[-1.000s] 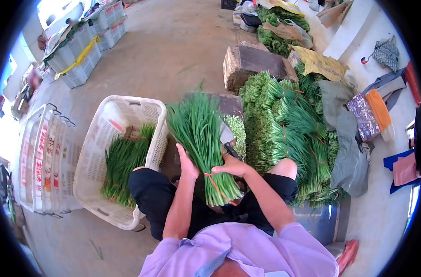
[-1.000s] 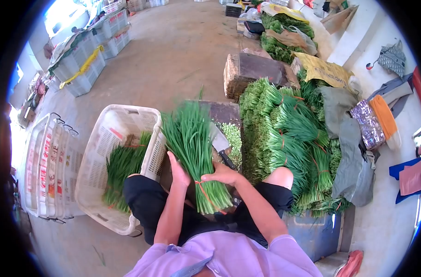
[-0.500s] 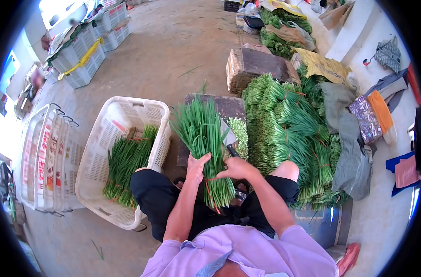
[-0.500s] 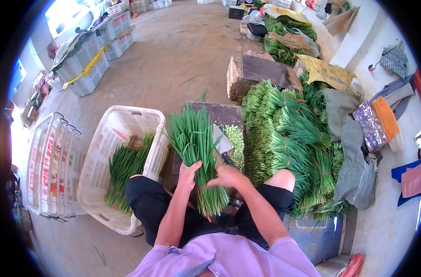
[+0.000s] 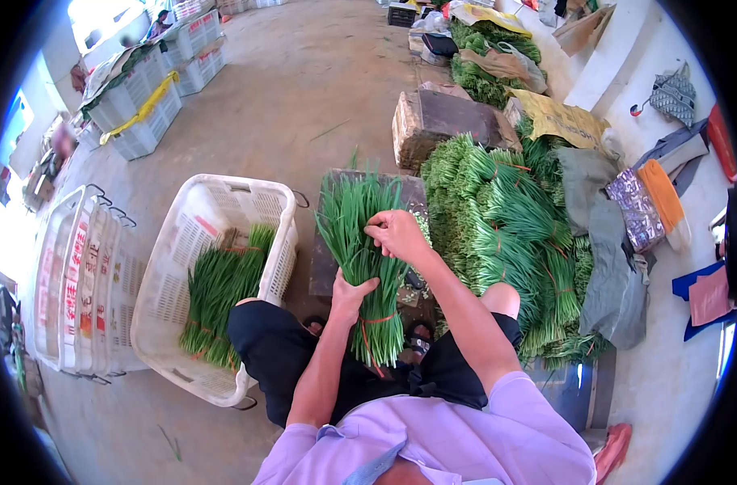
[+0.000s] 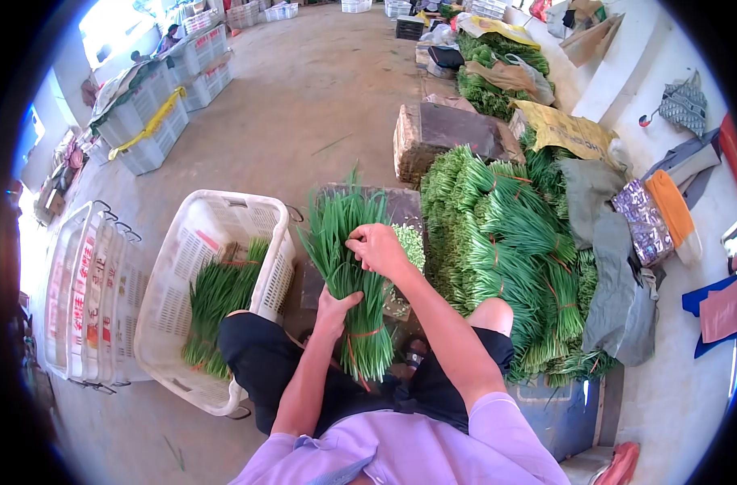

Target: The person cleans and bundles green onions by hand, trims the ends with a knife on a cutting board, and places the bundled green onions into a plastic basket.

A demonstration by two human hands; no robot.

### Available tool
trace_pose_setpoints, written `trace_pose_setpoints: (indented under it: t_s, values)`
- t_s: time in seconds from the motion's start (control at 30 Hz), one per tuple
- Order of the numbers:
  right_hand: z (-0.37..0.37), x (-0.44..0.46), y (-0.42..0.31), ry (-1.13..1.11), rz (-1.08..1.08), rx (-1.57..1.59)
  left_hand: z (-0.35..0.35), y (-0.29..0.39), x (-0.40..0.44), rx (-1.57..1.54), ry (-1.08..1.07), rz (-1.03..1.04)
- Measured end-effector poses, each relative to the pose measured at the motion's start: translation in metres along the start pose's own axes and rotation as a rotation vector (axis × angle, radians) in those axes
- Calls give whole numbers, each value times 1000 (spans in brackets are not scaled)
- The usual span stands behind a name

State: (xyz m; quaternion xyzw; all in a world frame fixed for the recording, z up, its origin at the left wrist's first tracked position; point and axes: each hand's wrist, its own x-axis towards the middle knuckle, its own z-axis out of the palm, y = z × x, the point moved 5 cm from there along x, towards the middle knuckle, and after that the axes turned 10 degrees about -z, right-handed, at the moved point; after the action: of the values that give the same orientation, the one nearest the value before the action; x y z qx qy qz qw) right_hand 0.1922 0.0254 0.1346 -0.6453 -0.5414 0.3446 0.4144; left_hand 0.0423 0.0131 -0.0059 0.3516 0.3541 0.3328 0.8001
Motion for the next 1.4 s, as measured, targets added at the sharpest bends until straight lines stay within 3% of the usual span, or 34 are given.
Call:
trace_pose_setpoints:
  t_s: [0.33,0.47,0.53,0.67,0.73,0.8,0.87,0.97,1.0,1.1,1.2,1.27,1.33,1.4]
  values:
    - [6,-76,11,223,-2,59,-11,-9,16,-134,21,-100]
    - [42,-107,-8,243,-771,-256,-22,-20,19,-251,38,-70]
    - [63,-117,-13,65,-853,-461,-19,-13,18,-228,6,-32]
    - [63,-101,-31,198,-959,-386,-20,-15,19,-134,-5,-90]
    - [64,-94,-35,252,-1034,-335,-28,-31,28,-380,-18,-99]
    - [70,-73,2,110,-481,-197,-31,-32,26,-171,29,-32]
    - [77,-57,17,114,-350,149,-22,-20,17,-111,79,-5]
    - [92,-57,35,110,126,643,-25,-26,12,-246,101,16]
    - [103,-65,40,93,254,844,-25,-21,12,-386,-27,-34]
    - [100,-77,44,118,322,943,-21,-15,13,-434,-13,-91]
    - [90,-87,37,73,359,1016,-17,-10,12,-240,-14,5]
    - [87,-94,33,-40,359,1062,-8,-8,15,-538,-179,-2]
    - [101,-123,-2,-373,449,1141,-17,-7,17,-4,97,73]
    - [120,-151,-44,-565,430,1063,-18,-10,17,-127,119,79]
